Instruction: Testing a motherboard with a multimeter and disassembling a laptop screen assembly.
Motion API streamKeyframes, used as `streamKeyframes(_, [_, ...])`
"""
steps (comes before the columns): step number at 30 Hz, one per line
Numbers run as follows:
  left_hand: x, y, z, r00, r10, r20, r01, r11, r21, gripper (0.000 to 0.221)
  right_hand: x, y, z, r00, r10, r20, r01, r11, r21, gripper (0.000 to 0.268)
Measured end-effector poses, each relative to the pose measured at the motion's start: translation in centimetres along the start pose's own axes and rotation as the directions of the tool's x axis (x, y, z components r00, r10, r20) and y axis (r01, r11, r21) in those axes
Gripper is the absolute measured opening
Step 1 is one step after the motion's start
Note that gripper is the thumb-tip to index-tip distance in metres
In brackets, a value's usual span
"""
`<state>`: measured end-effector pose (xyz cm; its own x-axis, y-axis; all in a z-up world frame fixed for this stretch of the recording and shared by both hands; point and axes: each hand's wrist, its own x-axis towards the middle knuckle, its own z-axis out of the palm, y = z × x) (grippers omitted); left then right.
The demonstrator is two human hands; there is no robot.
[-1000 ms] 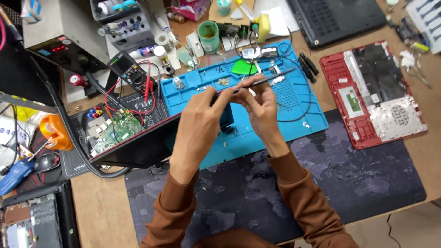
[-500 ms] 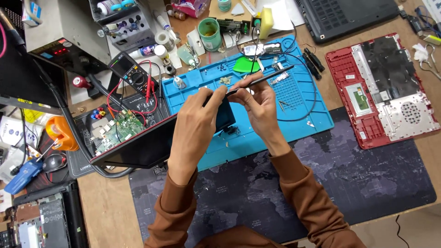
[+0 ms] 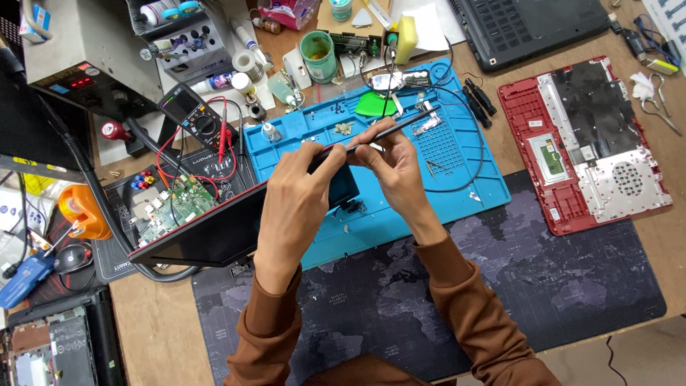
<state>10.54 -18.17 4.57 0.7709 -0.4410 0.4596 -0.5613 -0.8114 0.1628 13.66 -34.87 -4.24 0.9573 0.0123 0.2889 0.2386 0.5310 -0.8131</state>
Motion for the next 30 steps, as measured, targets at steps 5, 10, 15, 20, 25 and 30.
streamKeyframes(5, [-0.4,0.3,-0.1,1.000,-0.004,0.017,0.003,1.000,0.027,0.040,0.0,0.5,-0.6,0.999,0.031,0.028,-0.032,0.999,0.024,0.010])
streamKeyframes(10, [-0.4,0.2,0.2,1.000,-0.011,0.020,0.010,0.999,0.037,0.043,-0.1,1.0,-1.1,0.998,0.052,0.020,-0.053,0.995,0.083,0.010])
streamKeyframes(15, [-0.2,0.1,0.0,1.000,0.002,0.012,-0.002,1.000,0.002,0.043,0.2,0.2,-1.4,0.993,0.078,0.088,-0.081,0.996,0.038,0.009])
streamKeyframes(20, [-0.1,-0.2,0.1,1.000,0.012,0.009,-0.012,1.000,0.022,0.043,0.3,0.9,-2.5,0.986,0.121,0.115,-0.126,0.991,0.037,0.010])
streamKeyframes(25, [0.3,-0.5,0.0,0.999,0.021,0.024,-0.021,1.000,0.000,0.041,0.4,0.9,-3.1,0.974,0.167,0.150,-0.170,0.985,0.009,0.010])
streamKeyframes(30, [0.5,-0.6,-0.2,0.999,0.017,0.043,-0.018,1.000,0.021,0.042,0.4,1.3,-3.7,0.951,0.214,0.222,-0.210,0.977,-0.044,0.009])
